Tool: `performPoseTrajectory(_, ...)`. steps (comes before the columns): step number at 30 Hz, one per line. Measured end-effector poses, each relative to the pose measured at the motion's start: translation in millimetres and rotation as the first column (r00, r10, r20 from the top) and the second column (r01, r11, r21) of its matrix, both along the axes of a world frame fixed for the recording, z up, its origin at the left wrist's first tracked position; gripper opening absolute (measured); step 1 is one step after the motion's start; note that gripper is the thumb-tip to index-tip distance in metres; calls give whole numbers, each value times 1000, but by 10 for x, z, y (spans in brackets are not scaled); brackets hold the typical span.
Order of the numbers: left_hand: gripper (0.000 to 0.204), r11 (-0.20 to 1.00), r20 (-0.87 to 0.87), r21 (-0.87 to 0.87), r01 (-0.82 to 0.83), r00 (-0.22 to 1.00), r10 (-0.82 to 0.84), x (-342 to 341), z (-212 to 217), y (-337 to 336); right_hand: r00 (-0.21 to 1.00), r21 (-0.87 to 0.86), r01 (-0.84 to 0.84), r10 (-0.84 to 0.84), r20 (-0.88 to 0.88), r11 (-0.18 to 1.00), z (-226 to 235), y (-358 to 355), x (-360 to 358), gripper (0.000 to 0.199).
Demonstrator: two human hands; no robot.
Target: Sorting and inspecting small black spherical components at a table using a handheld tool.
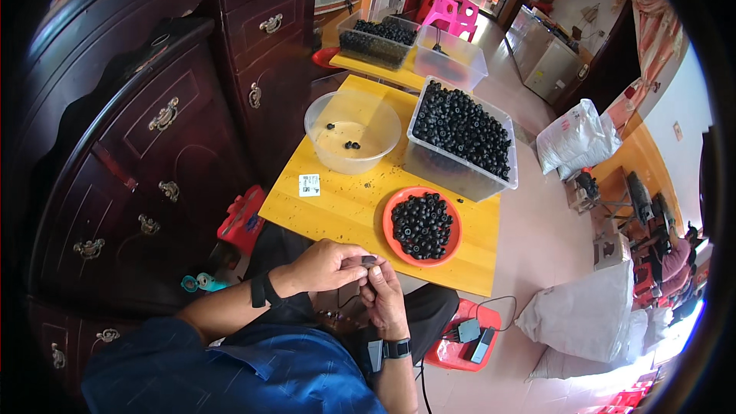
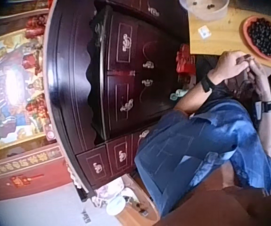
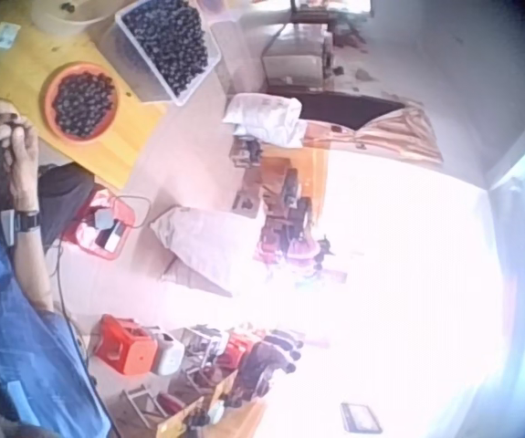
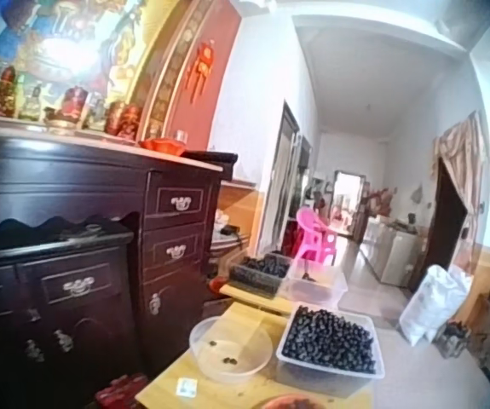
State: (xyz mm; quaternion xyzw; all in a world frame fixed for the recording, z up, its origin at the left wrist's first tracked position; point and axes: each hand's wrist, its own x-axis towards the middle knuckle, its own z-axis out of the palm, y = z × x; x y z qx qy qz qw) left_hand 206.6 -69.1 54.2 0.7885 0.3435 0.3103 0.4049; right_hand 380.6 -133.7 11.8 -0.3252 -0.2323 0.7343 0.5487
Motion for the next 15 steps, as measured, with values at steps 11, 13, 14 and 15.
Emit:
performPoseTrajectory(11, 13, 994, 119, -101, 31, 993, -19, -36, -155, -9, 998, 12, -61, 61, 9, 998, -20, -13, -47, 21)
performPoseTrajectory(13, 14, 995, 123, -96, 0, 992, 12, -14, -123, -39, 999, 48, 32, -32, 3, 998, -142, -9, -43, 14)
performPoseTrajectory(14, 15, 995, 127, -92, -34, 991, 46, -12, -107, -56, 1000, 47, 30, -30, 3, 998, -140, -12, -44, 14)
performPoseTrajectory(15, 15, 995, 127, -93, -36, 991, 48, -15, -93, -66, 1000, 32, 27, -27, -13, 999, -133, -16, -39, 12)
